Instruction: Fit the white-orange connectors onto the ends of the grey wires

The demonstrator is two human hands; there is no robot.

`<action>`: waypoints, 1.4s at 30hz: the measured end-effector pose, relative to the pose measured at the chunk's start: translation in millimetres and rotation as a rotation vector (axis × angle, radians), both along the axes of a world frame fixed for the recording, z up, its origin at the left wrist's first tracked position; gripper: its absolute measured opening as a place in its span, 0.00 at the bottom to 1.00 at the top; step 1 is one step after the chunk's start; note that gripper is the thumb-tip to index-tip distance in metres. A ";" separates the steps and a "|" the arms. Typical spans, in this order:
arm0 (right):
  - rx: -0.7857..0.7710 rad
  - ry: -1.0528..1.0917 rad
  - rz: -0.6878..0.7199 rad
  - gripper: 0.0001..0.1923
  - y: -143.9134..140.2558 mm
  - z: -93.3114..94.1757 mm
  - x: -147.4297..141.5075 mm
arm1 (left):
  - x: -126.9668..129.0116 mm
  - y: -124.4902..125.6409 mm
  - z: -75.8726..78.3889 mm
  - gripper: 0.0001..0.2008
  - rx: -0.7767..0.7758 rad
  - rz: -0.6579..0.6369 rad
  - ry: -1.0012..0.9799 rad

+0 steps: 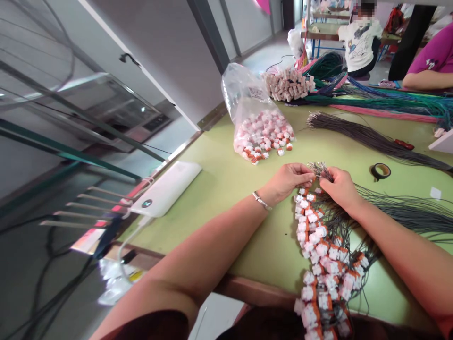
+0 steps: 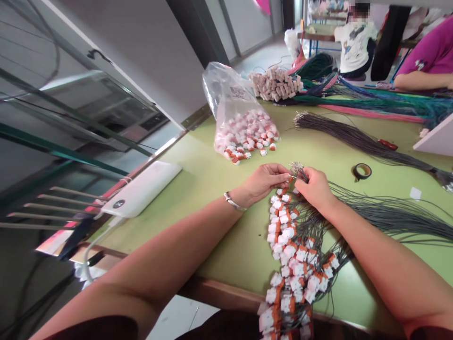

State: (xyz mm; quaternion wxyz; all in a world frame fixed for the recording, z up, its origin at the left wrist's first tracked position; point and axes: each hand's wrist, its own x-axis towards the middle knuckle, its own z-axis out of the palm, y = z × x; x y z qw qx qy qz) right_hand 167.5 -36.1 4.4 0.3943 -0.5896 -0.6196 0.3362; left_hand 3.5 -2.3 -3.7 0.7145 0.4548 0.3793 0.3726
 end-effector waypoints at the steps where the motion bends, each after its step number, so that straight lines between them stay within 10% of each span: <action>1: 0.007 -0.009 0.004 0.07 -0.2 -0.6 -0.4 | 0.4 -0.6 0.2 0.12 0.009 -0.003 0.007; 14: 0.007 -0.012 0.037 0.05 0.0 -7.0 -0.7 | 2.0 -0.4 0.0 0.11 0.076 -0.059 0.090; 22: -0.079 0.282 -0.101 0.12 1.1 3.7 2.9 | -12.6 -7.1 29.7 0.04 0.529 -0.573 0.498; 24: -0.110 0.344 -0.124 0.12 2.3 3.1 2.4 | -17.3 0.0 27.7 0.08 0.639 -0.452 0.571; 27: -0.122 0.354 -0.108 0.11 2.9 0.4 1.0 | -28.1 22.4 14.8 0.10 0.766 0.214 0.852; 29: -0.086 0.305 -0.085 0.09 2.7 -1.6 0.0 | -34.4 39.5 4.3 0.14 0.812 0.404 1.041; 36: -0.001 0.186 -0.062 0.06 2.5 -2.8 -1.2 | -37.7 58.4 -7.9 0.09 0.821 0.233 1.264; 42: 0.018 0.191 -0.060 0.06 3.0 -2.4 -0.3 | -32.7 32.2 1.9 0.09 0.484 0.341 0.630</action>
